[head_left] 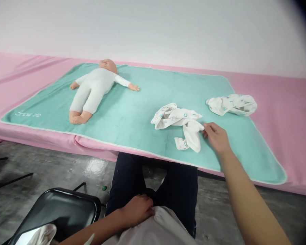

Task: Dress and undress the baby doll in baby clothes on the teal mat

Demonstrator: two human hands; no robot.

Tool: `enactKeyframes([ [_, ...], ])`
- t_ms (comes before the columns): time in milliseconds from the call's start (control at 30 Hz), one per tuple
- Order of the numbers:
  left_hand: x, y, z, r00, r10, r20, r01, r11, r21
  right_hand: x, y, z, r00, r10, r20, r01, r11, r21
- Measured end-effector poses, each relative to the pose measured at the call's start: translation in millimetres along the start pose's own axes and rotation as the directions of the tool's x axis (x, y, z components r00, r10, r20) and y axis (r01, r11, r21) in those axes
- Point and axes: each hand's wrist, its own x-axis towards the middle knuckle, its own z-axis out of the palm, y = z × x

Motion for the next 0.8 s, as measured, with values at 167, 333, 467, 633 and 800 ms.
enactKeyframes([
  [167,30,-18,-14.1,0.988,-0.018,-0.152,0.036,0.992,0.117,3,5,4,0.999,0.015,0.043,-0.012,0.997,-0.073],
  [333,68,-46,-64.1,0.898,-0.140,-0.418,0.189,0.979,0.079,4,1,1,1.000,0.000,0.006,0.000,0.995,-0.100],
  [467,69,-41,-53.0,0.889,-0.152,-0.431,0.176,0.984,0.016,-32,-15,-7,0.945,-0.191,-0.264,0.130,0.964,-0.233],
  [633,24,-20,-28.8,0.931,-0.247,-0.269,0.096,0.876,-0.473,-142,-22,40,0.865,-0.365,0.343,0.364,0.929,0.070],
  [800,-24,-8,-41.8,0.963,-0.268,0.006,0.125,0.430,-0.894,-229,5,124,0.487,-0.050,0.872,-0.162,0.976,0.147],
])
